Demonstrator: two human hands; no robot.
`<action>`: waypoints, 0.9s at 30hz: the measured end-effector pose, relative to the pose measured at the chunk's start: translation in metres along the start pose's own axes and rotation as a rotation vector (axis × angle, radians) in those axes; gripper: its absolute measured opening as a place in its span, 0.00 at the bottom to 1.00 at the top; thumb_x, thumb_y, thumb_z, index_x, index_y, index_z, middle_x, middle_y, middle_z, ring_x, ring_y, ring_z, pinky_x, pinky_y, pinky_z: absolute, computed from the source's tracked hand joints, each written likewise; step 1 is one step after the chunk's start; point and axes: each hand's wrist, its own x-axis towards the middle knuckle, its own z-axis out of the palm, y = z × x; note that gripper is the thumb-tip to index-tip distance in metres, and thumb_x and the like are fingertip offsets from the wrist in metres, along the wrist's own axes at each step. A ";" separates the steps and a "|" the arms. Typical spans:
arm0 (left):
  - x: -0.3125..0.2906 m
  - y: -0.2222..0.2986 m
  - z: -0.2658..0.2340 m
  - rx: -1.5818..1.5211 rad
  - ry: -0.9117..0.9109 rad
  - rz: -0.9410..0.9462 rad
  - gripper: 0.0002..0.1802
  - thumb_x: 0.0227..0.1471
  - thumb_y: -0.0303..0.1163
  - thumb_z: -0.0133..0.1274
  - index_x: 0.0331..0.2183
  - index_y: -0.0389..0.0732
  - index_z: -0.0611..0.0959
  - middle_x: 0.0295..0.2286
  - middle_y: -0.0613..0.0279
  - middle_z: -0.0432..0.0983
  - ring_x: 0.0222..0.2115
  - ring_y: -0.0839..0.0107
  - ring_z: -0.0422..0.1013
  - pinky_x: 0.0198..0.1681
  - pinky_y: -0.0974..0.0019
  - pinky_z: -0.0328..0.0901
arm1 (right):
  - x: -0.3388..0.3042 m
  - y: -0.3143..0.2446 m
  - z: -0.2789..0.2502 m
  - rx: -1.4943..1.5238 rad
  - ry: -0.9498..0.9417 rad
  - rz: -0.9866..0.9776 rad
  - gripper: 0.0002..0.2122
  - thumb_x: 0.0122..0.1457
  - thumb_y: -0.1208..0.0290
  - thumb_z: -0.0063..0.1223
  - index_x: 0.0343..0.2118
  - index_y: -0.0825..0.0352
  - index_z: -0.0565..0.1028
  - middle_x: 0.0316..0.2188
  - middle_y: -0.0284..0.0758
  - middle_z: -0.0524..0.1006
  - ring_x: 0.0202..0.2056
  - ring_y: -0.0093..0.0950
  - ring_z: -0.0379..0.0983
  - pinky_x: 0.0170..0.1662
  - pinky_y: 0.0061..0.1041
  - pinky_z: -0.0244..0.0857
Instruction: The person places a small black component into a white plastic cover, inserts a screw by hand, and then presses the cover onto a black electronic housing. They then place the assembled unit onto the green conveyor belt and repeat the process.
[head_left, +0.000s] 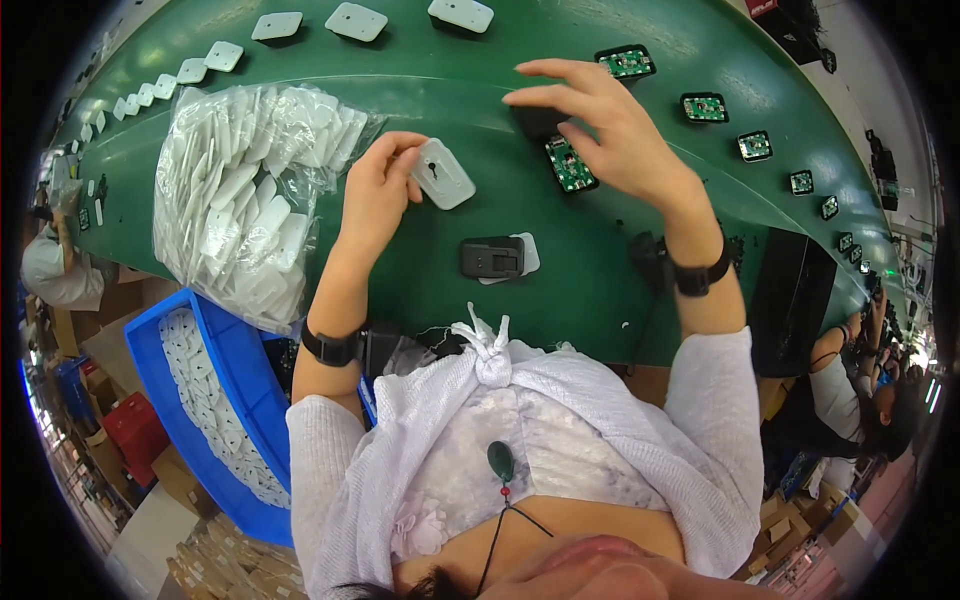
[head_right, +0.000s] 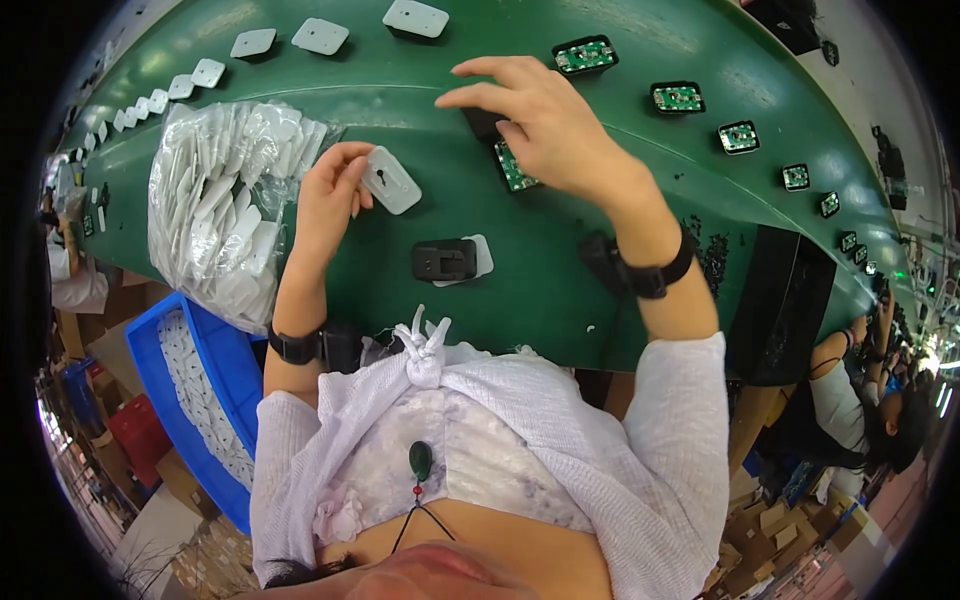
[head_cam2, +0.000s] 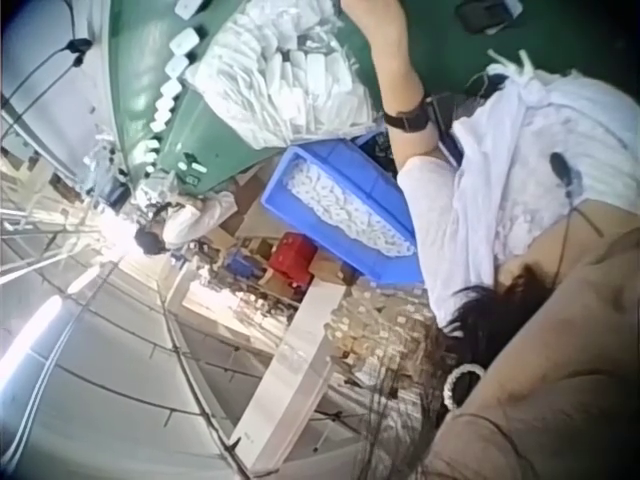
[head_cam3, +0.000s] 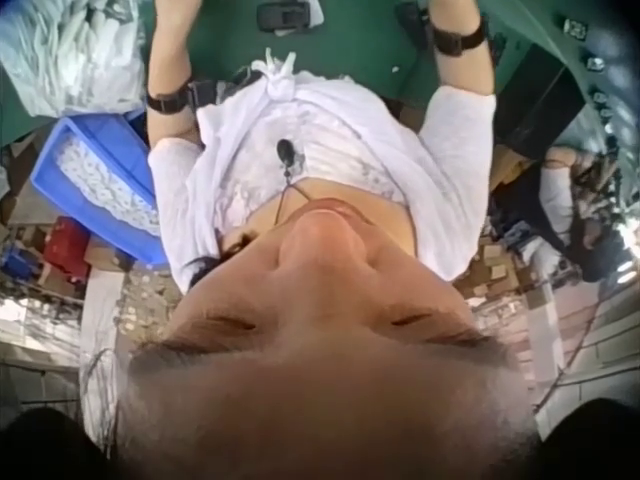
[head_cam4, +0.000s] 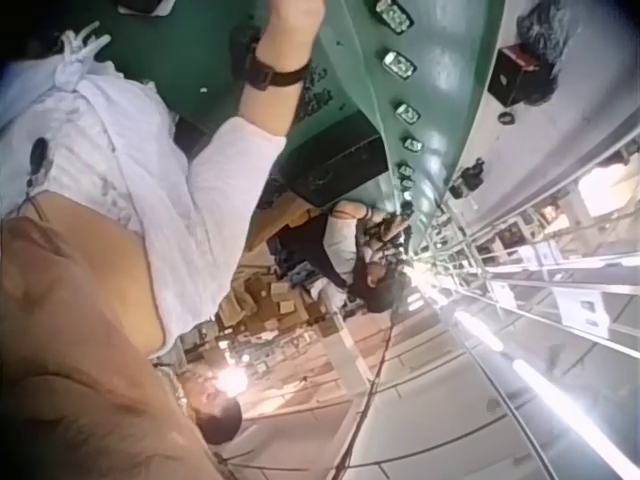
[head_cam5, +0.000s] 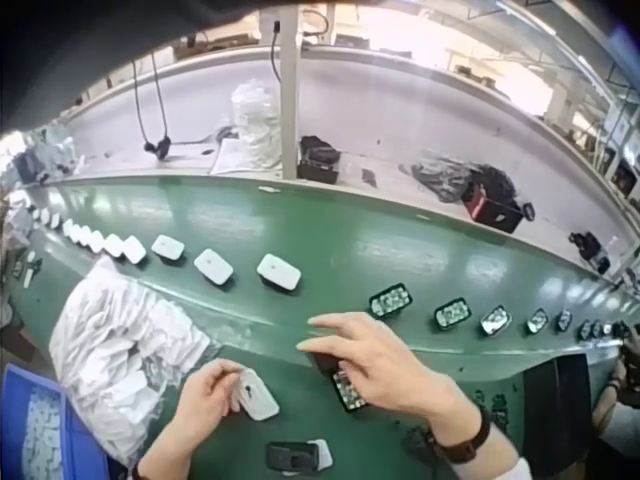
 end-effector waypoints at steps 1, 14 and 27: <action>0.006 -0.002 0.000 0.175 0.022 0.039 0.08 0.58 0.24 0.45 0.37 0.35 0.78 0.29 0.58 0.76 0.22 0.70 0.72 0.25 0.69 0.66 | 0.004 0.006 0.002 -0.002 -0.001 0.001 0.17 0.51 0.79 0.57 0.45 0.60 0.76 0.48 0.32 0.72 0.47 0.33 0.68 0.47 0.30 0.64; -0.011 -0.008 0.024 0.982 0.220 0.481 0.32 0.44 0.38 0.63 0.51 0.42 0.72 0.37 0.54 0.68 0.36 0.55 0.68 0.38 0.58 0.66 | -0.055 0.028 -0.003 0.363 0.230 0.586 0.13 0.55 0.75 0.56 0.44 0.65 0.73 0.39 0.28 0.72 0.41 0.20 0.68 0.46 0.18 0.63; -0.014 -0.022 0.027 0.887 0.050 0.705 0.34 0.40 0.21 0.59 0.53 0.42 0.72 0.44 0.58 0.72 0.47 0.58 0.65 0.52 0.54 0.58 | -0.128 0.002 -0.011 -0.003 0.230 0.534 0.17 0.52 0.80 0.57 0.47 0.64 0.75 0.49 0.36 0.73 0.52 0.33 0.68 0.54 0.29 0.62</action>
